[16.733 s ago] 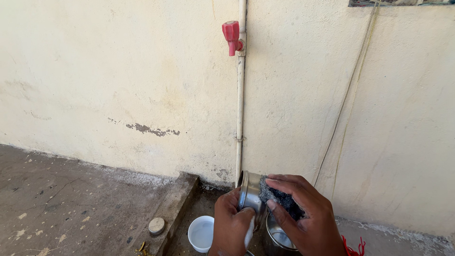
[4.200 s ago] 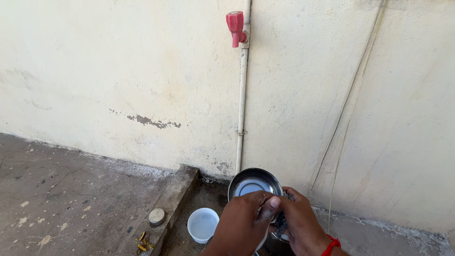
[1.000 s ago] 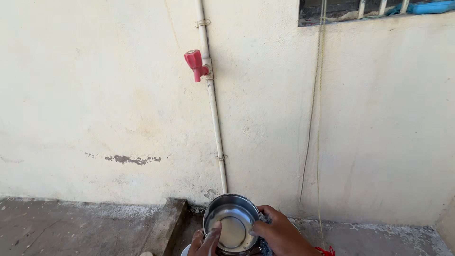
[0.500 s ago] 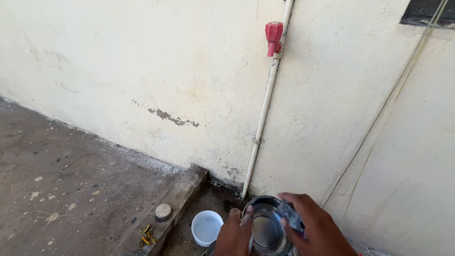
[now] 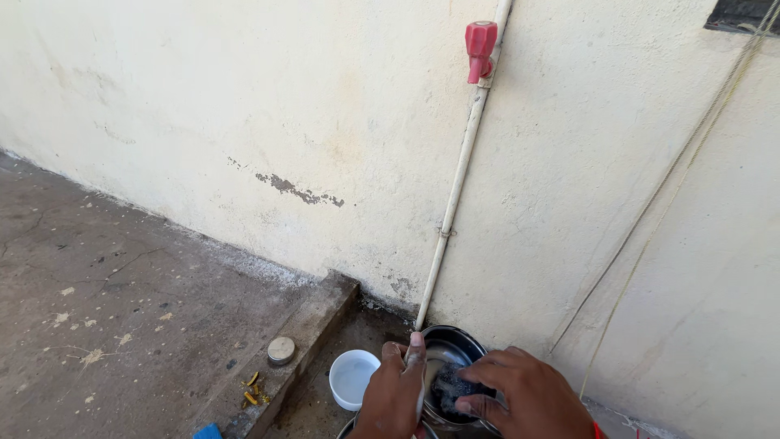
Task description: The person washes metal plates and containers by hand using a scrubbing pad and water at a ground-level tap.
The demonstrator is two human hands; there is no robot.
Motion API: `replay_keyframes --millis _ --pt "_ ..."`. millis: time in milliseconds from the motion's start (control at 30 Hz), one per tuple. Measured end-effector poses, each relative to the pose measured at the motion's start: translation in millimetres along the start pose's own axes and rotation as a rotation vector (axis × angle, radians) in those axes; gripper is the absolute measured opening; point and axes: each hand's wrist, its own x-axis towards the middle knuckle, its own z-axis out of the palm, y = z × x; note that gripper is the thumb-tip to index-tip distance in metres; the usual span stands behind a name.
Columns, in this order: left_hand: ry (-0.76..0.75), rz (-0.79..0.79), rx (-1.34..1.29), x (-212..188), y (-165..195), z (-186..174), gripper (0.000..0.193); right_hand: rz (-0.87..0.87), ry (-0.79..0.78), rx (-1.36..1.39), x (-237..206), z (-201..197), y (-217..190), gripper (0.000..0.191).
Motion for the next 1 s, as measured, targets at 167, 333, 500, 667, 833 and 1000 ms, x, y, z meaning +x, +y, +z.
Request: replay_keyframes --millis 167,333,500,667,833,1000 --pt "-0.05 0.048 0.034 -8 2 14 0.062 -0.018 -0.041 -0.278 -9 6 12 0.048" --pt "-0.082 0.177 0.194 -16 1 40 0.06 0.131 0.229 -0.287 -14 16 -8 0.023" --pt "-0.048 0.184 0.235 -18 7 25 0.056 -0.253 -0.034 -0.125 -22 1 -3 0.031" --pt "-0.247 0.007 0.262 -21 4 31 0.05 0.142 0.08 -0.258 -25 7 -6 0.014" --pt "0.04 0.246 0.341 -21 2 35 0.041 -0.378 0.126 -0.12 -25 16 -11 0.016" --pt "-0.115 0.159 0.482 -19 12 18 0.033 -0.159 -0.024 -0.204 -39 -4 -7 0.021"
